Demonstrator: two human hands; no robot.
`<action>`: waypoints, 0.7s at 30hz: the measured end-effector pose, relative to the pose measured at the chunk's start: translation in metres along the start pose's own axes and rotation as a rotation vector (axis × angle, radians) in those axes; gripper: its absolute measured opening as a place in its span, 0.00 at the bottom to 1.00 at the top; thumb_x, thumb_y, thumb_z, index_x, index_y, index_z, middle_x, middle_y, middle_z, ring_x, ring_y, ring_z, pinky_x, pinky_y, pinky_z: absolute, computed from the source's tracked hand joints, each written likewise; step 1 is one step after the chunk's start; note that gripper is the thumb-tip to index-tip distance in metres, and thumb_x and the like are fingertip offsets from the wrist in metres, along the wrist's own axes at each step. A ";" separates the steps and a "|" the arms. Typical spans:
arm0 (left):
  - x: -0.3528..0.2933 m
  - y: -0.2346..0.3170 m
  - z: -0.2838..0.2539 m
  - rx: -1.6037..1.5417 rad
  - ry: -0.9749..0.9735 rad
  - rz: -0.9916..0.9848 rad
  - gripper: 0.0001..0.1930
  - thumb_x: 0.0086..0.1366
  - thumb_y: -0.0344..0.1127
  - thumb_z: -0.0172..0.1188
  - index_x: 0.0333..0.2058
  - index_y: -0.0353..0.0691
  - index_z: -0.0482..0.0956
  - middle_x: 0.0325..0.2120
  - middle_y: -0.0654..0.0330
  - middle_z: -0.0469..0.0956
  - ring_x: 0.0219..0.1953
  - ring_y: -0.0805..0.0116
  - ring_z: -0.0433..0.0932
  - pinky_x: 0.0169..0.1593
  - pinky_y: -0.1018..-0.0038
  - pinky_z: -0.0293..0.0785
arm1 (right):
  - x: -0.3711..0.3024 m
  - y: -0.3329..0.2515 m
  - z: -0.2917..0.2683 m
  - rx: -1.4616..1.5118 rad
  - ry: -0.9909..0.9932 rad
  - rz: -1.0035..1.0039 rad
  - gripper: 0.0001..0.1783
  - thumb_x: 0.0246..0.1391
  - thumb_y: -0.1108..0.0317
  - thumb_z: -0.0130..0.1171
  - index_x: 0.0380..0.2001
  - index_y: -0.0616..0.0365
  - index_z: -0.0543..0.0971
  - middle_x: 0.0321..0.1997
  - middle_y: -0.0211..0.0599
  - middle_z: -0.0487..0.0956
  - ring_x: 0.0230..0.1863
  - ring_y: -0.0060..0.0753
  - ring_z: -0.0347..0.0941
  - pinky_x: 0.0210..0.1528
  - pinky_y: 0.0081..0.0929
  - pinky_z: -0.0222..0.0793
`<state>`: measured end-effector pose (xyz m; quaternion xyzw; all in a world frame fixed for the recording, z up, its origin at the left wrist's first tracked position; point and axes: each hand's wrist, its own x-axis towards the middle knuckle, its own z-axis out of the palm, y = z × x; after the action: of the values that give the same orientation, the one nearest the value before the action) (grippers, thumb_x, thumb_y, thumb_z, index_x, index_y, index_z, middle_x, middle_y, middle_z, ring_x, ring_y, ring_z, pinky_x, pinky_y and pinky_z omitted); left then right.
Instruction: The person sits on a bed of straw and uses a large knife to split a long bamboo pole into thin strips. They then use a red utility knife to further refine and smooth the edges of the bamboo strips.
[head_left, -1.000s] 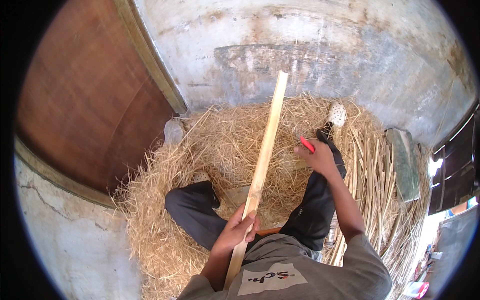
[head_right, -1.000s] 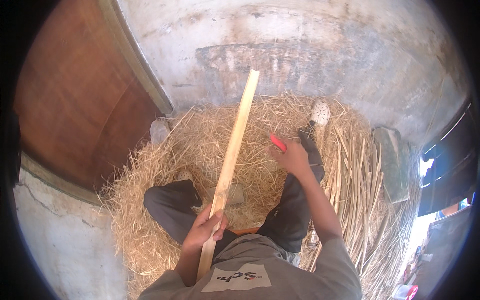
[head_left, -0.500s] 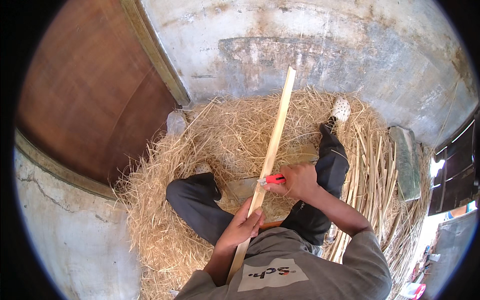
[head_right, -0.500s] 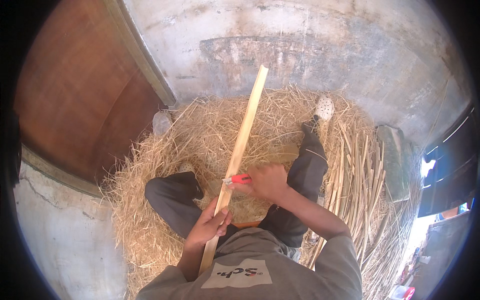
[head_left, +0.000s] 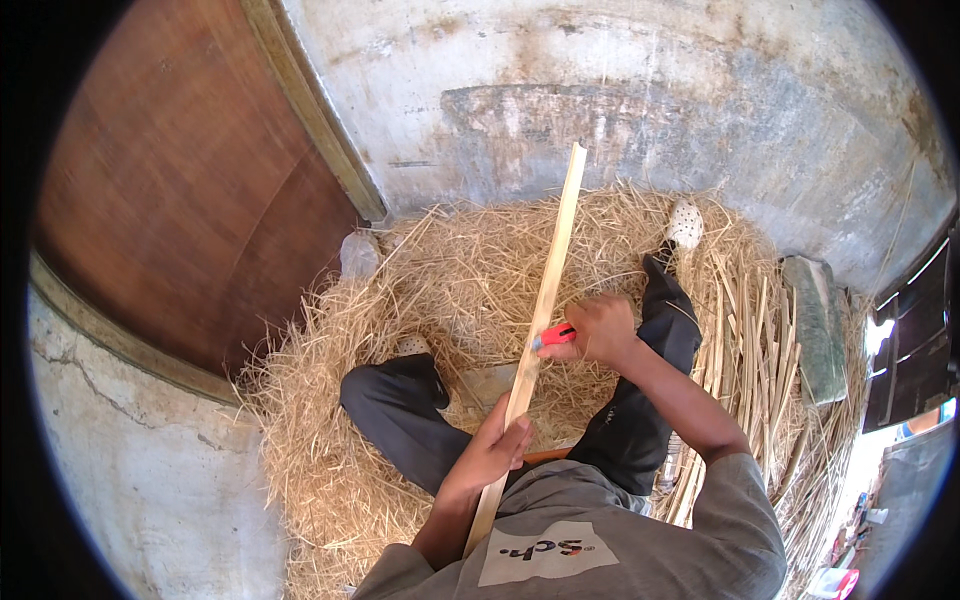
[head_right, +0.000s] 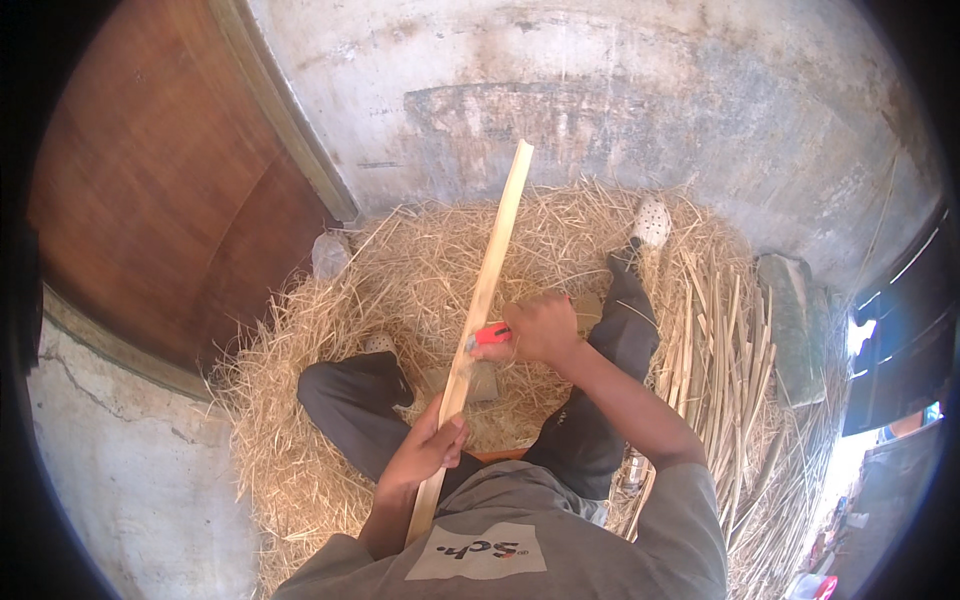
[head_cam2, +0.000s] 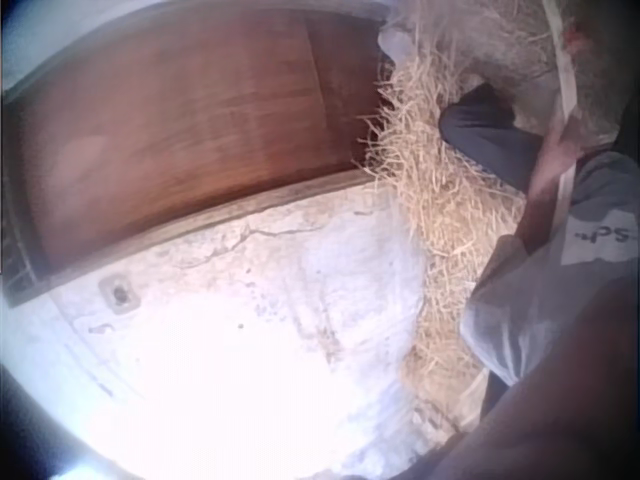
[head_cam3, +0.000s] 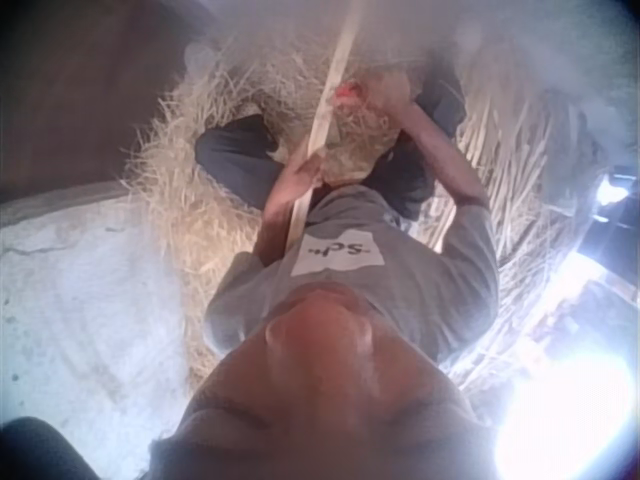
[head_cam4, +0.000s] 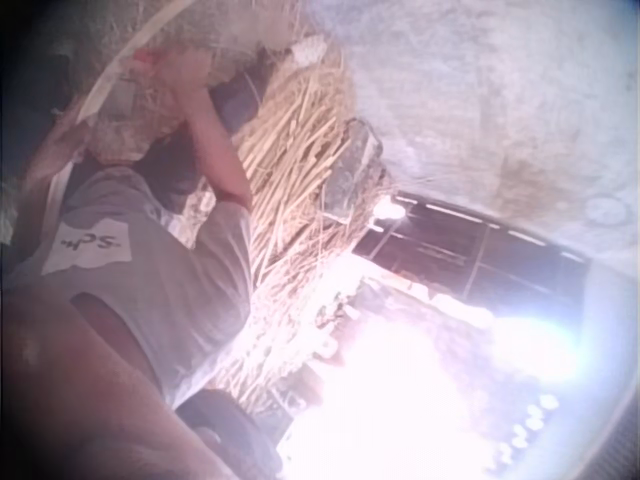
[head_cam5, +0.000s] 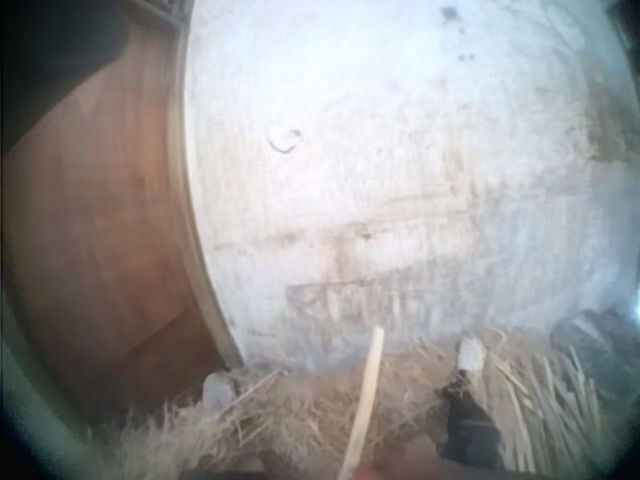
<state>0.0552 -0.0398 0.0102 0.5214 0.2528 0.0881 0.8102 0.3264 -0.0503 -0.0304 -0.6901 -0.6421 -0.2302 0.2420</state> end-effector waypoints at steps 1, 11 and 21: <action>0.000 0.000 -0.001 0.002 -0.001 -0.003 0.23 0.74 0.34 0.44 0.65 0.46 0.53 0.24 0.68 0.61 0.21 0.82 0.57 0.24 0.84 0.59 | -0.001 0.008 0.008 -0.042 -0.004 0.037 0.36 0.39 0.26 0.59 0.11 0.52 0.73 0.09 0.35 0.69 0.12 0.40 0.70 0.16 0.36 0.63; 0.001 -0.009 0.003 -0.113 0.033 -0.073 0.24 0.73 0.32 0.45 0.65 0.46 0.54 0.25 0.67 0.64 0.21 0.82 0.58 0.22 0.84 0.58 | -0.009 -0.011 -0.047 0.109 -0.156 0.154 0.34 0.39 0.29 0.62 0.12 0.52 0.76 0.09 0.39 0.69 0.14 0.44 0.71 0.20 0.38 0.67; -0.003 -0.006 0.004 -0.083 0.022 -0.020 0.23 0.73 0.32 0.45 0.65 0.46 0.54 0.26 0.67 0.64 0.20 0.83 0.56 0.22 0.85 0.56 | -0.005 -0.027 -0.034 0.188 -0.075 0.061 0.37 0.34 0.25 0.62 0.08 0.52 0.72 0.07 0.36 0.67 0.10 0.41 0.69 0.15 0.37 0.62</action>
<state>0.0534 -0.0472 0.0068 0.4838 0.2631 0.0959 0.8292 0.2986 -0.0737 -0.0059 -0.6916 -0.6481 -0.1358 0.2884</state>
